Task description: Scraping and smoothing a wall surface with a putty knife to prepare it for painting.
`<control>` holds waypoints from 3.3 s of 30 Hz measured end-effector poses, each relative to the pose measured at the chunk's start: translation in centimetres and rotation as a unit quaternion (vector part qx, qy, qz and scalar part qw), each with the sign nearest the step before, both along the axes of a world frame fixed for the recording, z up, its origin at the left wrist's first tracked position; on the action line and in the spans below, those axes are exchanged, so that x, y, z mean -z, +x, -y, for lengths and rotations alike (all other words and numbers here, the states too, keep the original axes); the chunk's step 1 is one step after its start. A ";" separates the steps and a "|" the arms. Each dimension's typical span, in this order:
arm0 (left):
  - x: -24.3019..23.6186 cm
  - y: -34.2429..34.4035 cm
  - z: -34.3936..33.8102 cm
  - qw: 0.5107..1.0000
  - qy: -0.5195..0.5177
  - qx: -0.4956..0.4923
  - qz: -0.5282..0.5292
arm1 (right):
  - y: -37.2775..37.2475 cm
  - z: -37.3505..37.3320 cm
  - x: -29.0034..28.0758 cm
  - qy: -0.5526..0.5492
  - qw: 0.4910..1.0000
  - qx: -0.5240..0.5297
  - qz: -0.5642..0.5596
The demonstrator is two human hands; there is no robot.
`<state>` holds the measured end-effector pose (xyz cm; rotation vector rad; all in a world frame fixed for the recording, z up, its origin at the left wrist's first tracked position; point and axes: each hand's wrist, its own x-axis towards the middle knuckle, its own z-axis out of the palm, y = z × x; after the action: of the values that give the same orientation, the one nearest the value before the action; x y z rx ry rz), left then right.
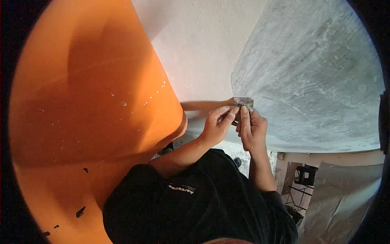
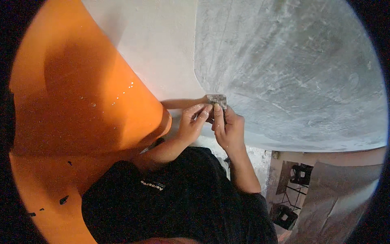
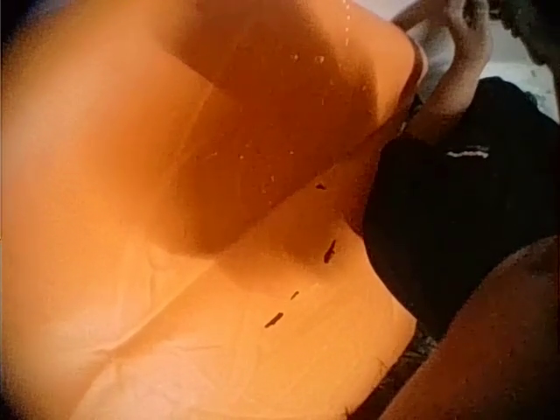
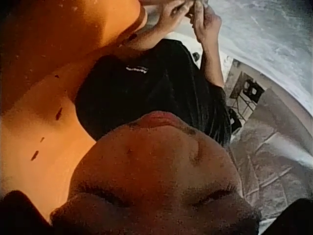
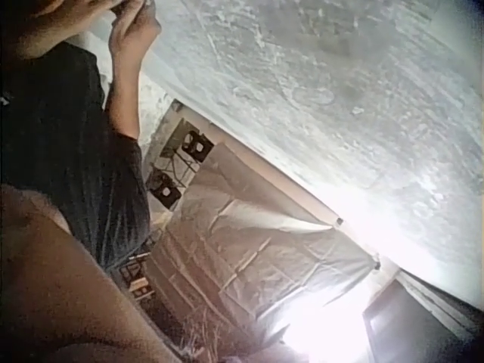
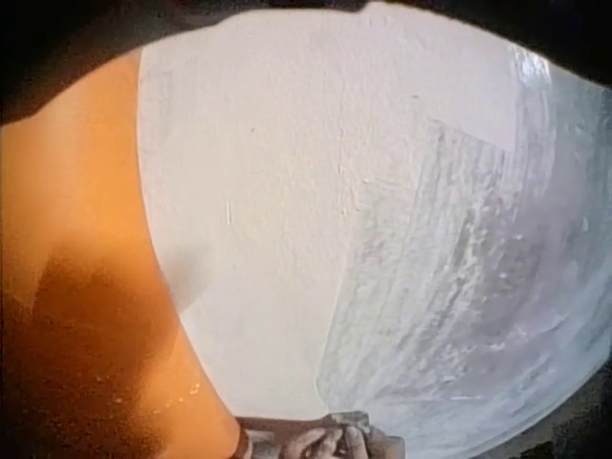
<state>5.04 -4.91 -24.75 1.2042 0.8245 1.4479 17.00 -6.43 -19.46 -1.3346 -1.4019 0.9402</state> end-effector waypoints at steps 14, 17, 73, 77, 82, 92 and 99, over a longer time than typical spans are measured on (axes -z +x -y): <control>-2.5 -0.8 -0.8 0.995 0.053 -0.080 -0.018 | -1.2 -0.6 -0.1 0.019 1.000 0.003 0.004; -2.9 -0.8 -0.9 0.995 0.052 -0.079 -0.042 | -0.9 -0.7 -0.3 0.017 1.000 0.017 0.000; -10.5 -4.6 -2.6 0.990 0.059 -0.073 -0.108 | -5.7 -2.7 -2.4 0.103 0.958 0.008 -0.269; -11.1 -4.9 -2.4 0.987 0.065 -0.061 -0.131 | -6.2 -2.7 -3.1 0.118 0.956 0.008 -0.270; -10.3 -5.0 -2.0 0.970 0.110 -0.027 -0.215 | -4.4 -2.0 -0.5 0.145 0.954 -0.013 -0.263; -3.8 -5.4 0.4 0.962 0.173 -0.054 -0.204 | -2.5 3.3 4.3 -0.038 0.959 -0.093 -0.266; -8.2 -6.2 -3.9 0.700 0.415 -0.289 -0.504 | -1.4 4.2 3.9 -0.023 0.951 -0.019 -0.309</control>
<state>-1.16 -1.03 -16.59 2.7722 1.4238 1.6616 15.58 -10.63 -23.35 -0.9252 -0.9236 1.2854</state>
